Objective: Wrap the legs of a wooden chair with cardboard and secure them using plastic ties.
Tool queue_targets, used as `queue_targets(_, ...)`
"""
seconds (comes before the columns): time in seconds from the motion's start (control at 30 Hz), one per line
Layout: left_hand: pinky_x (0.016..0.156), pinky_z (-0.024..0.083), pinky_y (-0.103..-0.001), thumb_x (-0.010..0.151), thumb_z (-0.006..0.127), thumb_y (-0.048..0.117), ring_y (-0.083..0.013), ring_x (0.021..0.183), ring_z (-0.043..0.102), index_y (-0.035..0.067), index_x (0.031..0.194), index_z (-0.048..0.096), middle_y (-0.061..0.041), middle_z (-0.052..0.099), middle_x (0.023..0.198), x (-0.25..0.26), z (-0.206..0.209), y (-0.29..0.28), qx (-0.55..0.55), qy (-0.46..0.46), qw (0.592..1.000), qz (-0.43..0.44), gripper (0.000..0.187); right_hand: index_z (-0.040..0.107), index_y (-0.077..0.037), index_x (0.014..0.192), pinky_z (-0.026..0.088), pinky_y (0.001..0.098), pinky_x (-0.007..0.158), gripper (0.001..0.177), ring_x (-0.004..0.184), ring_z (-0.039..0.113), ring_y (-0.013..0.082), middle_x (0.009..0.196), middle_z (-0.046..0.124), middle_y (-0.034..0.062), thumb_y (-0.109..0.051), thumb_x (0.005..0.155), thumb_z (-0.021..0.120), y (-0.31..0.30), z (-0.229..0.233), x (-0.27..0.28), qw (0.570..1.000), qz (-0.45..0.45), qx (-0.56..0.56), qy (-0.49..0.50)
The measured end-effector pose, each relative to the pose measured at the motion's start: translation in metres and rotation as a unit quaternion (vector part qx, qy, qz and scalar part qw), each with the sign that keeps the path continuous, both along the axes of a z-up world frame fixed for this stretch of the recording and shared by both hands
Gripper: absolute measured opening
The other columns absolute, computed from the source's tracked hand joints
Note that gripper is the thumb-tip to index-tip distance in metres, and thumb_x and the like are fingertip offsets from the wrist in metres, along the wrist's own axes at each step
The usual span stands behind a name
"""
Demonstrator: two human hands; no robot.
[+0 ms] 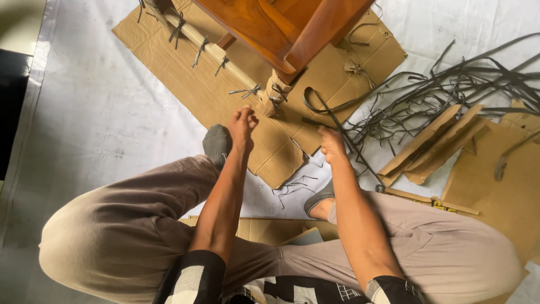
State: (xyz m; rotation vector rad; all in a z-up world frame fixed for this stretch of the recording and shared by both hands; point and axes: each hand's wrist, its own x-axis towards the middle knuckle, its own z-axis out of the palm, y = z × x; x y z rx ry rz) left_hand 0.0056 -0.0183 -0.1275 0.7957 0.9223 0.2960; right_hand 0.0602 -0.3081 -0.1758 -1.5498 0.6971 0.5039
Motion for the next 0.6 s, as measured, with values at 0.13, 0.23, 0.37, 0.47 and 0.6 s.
queue_targets(0.13, 0.067, 0.061, -0.024, 0.088, 0.078, 0.019, -0.009, 0.066, 0.063, 0.01, 0.101, 0.068, -0.006, 0.065, 0.085, 0.016, 0.02, 0.02, 0.052, -0.037, 0.997, 0.042, 0.019, 0.056, -0.011, 0.088, 0.027, 0.0226, 0.031, 0.021, 0.043, 0.041, 0.0107, 0.061, 0.036, -0.0042, -0.026, 0.091, 0.07, 0.015, 0.031, 0.032, 0.99, -0.139, -0.019, 0.01)
queue_targets(0.23, 0.069, 0.061, -0.024, 0.09, 0.079, 0.02, -0.0096, 0.071, 0.063, 0.003, 0.114, 0.068, -0.008, 0.064, 0.092, 0.033, 0.044, 0.022, 0.119, -0.088, 0.989, 0.016, 0.031, 0.068, -0.011, 0.104, 0.033, 0.0259, 0.046, 0.026, 0.063, 0.048, 0.0144, 0.082, 0.044, 0.0014, -0.035, 0.095, 0.066, 0.05, 0.068, 0.055, 0.989, -0.14, -0.024, -0.036)
queue_targets(0.37, 0.073, 0.06, -0.027, 0.093, 0.078, 0.019, -0.0145, 0.083, 0.068, 0.011, 0.122, 0.071, -0.01, 0.069, 0.107, 0.051, 0.074, 0.022, 0.24, -0.146, 0.952, -0.121, 0.031, 0.07, -0.016, 0.106, 0.031, 0.0248, 0.049, 0.022, 0.059, 0.044, 0.0116, 0.076, 0.049, -0.0001, -0.031, 0.092, 0.064, 0.1, 0.123, 0.076, 0.992, -0.004, 0.052, -0.117)
queue_targets(0.47, 0.083, 0.061, -0.033, 0.093, 0.072, 0.007, -0.02, 0.096, 0.069, 0.021, 0.135, 0.065, -0.007, 0.064, 0.128, 0.058, 0.08, 0.026, 0.31, -0.161, 0.91, -0.225, 0.045, 0.07, -0.014, 0.096, 0.021, 0.024, 0.042, 0.016, 0.044, 0.033, 0.0069, 0.055, 0.043, -0.0051, -0.024, 0.093, 0.058, 0.109, 0.129, 0.086, 0.982, 0.069, 0.093, -0.147)
queue_targets(0.6, 0.095, 0.061, -0.042, 0.097, 0.058, -0.004, -0.032, 0.104, 0.075, 0.024, 0.148, 0.058, -0.008, 0.054, 0.15, 0.081, 0.062, 0.031, 0.405, -0.146, 0.832, -0.35, 0.057, 0.069, -0.013, 0.089, 0.021, 0.0232, 0.04, 0.013, 0.042, 0.032, 0.0065, 0.052, 0.04, -0.004, -0.024, 0.09, 0.064, 0.108, 0.119, 0.09, 0.981, 0.11, 0.058, -0.148)
